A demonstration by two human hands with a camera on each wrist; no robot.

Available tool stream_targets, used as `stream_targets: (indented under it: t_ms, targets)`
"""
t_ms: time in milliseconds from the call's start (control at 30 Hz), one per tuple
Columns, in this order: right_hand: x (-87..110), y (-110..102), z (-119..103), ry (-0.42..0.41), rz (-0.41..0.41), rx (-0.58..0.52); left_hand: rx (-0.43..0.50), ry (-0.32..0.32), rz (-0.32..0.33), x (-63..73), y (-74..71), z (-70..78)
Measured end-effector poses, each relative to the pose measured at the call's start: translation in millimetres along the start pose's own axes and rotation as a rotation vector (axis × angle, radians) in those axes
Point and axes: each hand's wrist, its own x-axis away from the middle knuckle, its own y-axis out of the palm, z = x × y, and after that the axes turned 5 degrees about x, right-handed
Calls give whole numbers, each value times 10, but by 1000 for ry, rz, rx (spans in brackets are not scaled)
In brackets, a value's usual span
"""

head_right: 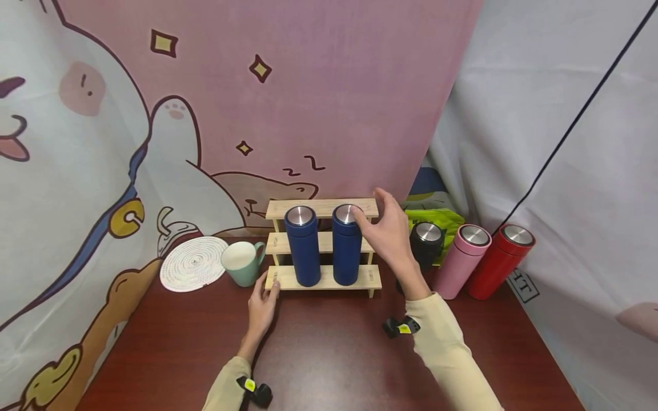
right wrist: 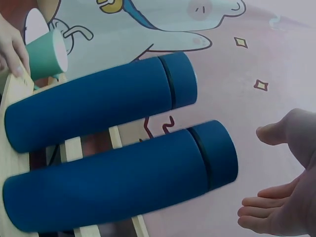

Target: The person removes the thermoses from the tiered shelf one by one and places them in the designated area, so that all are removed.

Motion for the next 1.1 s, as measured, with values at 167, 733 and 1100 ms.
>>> stream_targets:
  t_ms: [167, 733, 1100]
  targets:
    - [29, 102, -1, 0, -52, -27, 3, 0, 0, -1, 6, -9]
    - [117, 353, -2, 45, -89, -40, -3, -5, -4, 0, 1, -23]
    - [125, 417, 68, 39, -76, -88, -5, 4, -1, -4, -1, -4]
